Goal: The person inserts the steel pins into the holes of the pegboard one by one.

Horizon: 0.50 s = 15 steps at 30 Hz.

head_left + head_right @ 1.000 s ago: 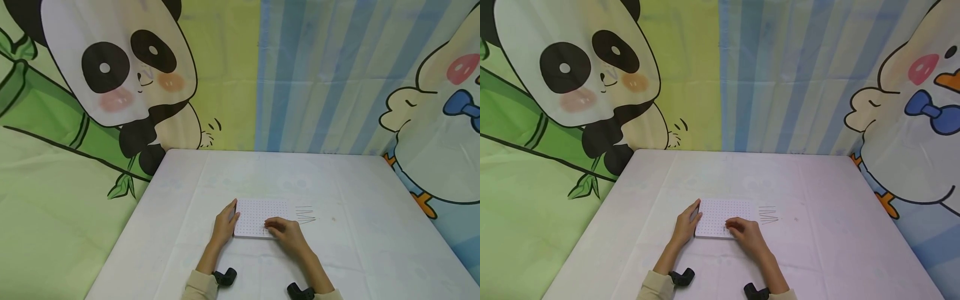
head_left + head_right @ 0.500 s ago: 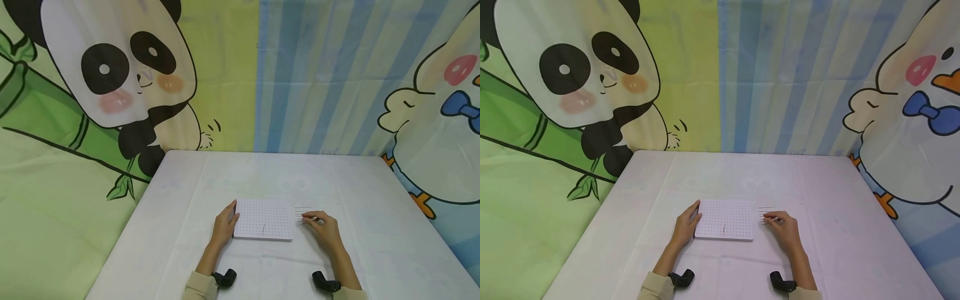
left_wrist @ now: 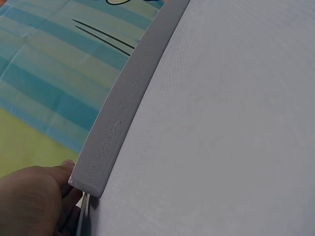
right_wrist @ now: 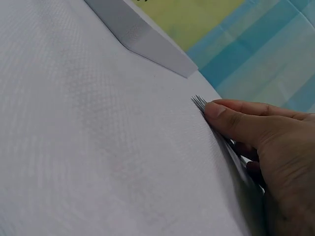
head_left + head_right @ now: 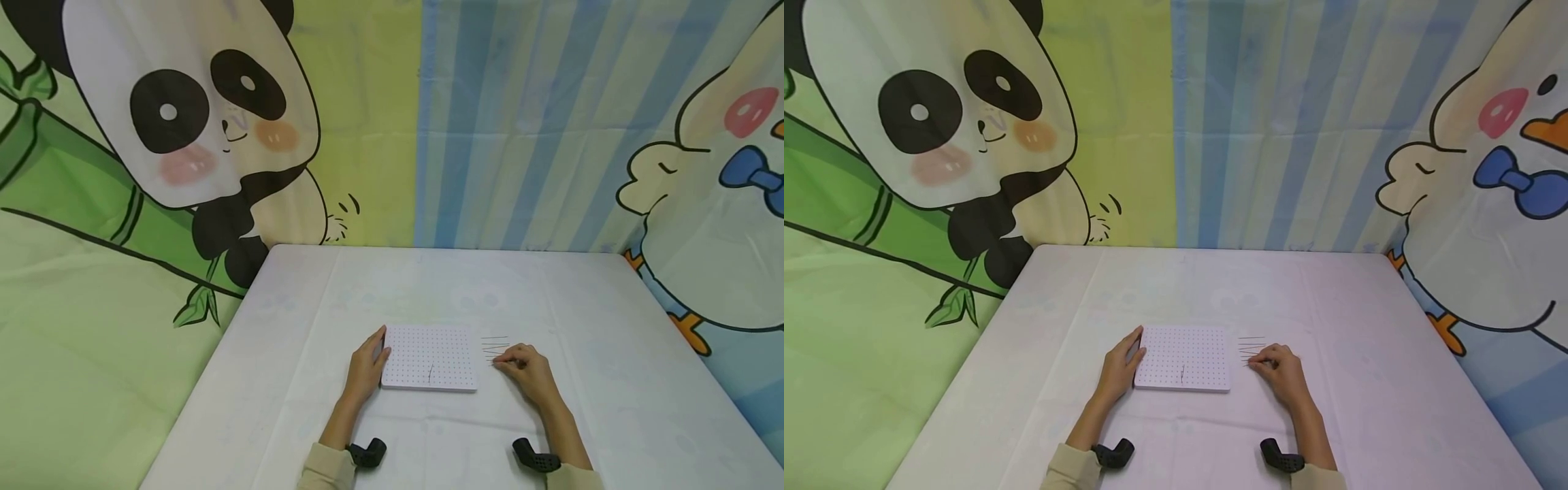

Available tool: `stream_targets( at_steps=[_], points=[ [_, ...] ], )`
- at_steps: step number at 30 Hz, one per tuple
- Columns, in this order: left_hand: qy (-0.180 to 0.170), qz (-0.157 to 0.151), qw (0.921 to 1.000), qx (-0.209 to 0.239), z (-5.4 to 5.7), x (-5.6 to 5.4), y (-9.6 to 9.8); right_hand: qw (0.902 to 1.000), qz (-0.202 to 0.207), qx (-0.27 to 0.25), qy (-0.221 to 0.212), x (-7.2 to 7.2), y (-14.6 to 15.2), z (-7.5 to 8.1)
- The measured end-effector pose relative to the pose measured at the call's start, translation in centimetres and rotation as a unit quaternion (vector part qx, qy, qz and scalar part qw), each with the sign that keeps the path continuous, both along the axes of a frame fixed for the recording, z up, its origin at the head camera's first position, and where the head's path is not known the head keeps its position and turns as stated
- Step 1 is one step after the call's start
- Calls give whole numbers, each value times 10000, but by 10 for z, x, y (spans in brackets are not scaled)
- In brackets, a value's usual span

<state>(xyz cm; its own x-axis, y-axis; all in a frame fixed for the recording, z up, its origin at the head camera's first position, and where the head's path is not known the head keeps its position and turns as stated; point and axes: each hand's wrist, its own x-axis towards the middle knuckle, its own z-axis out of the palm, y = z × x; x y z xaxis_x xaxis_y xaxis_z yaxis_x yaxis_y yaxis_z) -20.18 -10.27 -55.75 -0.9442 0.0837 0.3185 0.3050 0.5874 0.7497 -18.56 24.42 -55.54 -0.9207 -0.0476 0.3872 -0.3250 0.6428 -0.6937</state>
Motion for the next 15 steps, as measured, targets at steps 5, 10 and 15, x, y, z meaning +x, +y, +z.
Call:
stream_targets(
  at_steps=[5,10,15],
  points=[
    [43,-1,10000,3,1,0,0,9994,57,284,195,-1,-1,-1],
    [40,-29,10000,16,0,0,0,9987,63,419,280,-1,-1,-1],
    [21,-29,10000,3,0,1,-1,9987,28,481,173,1,-2,-2]
  ],
)
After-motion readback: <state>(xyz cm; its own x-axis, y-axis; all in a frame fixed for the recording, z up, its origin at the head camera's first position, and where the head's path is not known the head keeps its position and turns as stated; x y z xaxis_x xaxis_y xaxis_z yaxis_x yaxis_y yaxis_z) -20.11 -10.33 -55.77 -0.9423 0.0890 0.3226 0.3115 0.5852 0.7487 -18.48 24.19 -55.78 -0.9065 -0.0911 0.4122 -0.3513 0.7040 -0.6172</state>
